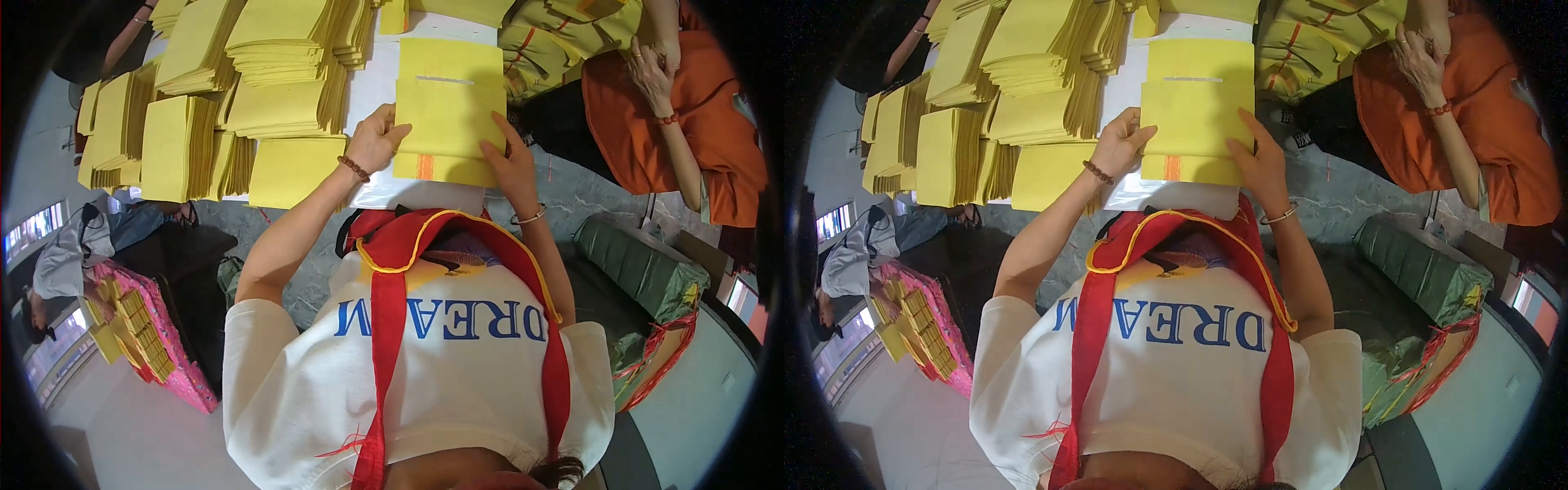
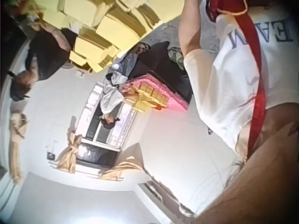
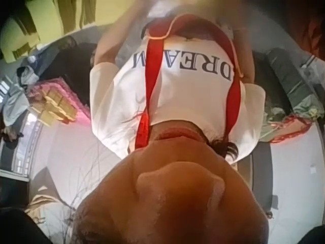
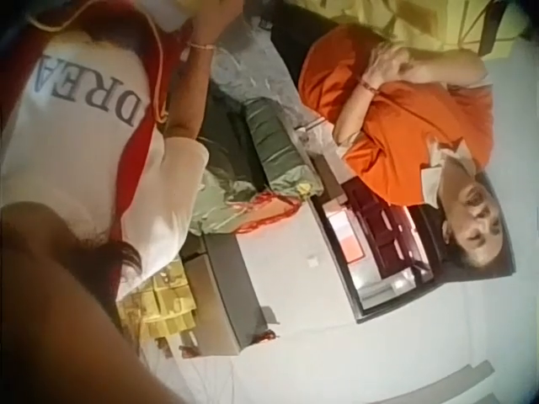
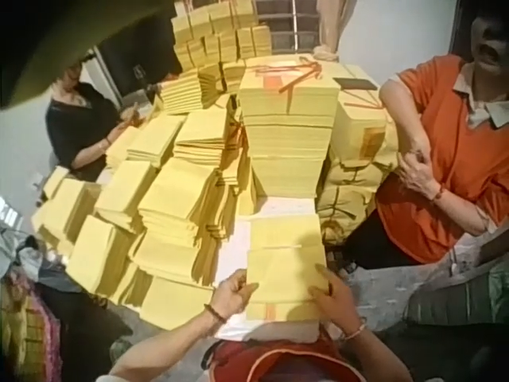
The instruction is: Sorting and stacking stacks of yellow paper sheets on a table.
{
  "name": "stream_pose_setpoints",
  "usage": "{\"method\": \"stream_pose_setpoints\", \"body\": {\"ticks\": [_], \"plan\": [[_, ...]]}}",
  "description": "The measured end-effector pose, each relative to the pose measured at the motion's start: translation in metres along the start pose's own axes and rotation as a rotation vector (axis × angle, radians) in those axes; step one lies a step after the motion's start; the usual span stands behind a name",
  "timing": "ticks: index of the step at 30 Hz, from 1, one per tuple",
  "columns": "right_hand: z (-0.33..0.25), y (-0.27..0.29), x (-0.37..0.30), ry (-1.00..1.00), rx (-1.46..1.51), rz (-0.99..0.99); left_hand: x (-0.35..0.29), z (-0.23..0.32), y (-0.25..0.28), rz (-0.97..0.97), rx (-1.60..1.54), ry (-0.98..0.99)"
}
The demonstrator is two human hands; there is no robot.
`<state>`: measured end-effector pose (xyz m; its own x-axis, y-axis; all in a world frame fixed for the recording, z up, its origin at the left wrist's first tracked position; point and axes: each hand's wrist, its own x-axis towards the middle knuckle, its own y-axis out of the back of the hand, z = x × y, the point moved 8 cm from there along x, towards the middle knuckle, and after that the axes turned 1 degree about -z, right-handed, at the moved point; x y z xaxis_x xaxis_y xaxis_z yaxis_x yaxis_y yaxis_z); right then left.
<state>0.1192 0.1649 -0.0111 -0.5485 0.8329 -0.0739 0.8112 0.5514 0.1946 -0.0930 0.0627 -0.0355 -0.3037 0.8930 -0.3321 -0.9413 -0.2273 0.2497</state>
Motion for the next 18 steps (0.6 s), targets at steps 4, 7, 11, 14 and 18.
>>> {"method": "stream_pose_setpoints", "body": {"ticks": [4, 7, 11, 14, 18], "plan": [[0.004, 0.002, 0.001, -0.069, -0.118, 0.058, 0.006, -0.002, 0.000, 0.040, -0.054, -0.014], [0.001, 0.001, 0.002, 0.023, -0.186, 0.120, 0.007, -0.004, 0.001, 0.092, -0.026, -0.047], [0.001, 0.001, 0.003, -0.030, -0.233, 0.129, 0.007, -0.002, 0.003, 0.088, 0.011, 0.004], [0.005, 0.002, 0.004, -0.028, -0.224, 0.134, 0.004, 0.007, 0.004, 0.074, -0.018, 0.020], [0.005, 0.004, 0.004, -0.003, -0.261, 0.148, -0.017, 0.050, 0.018, 0.291, 0.459, -0.216]]}}
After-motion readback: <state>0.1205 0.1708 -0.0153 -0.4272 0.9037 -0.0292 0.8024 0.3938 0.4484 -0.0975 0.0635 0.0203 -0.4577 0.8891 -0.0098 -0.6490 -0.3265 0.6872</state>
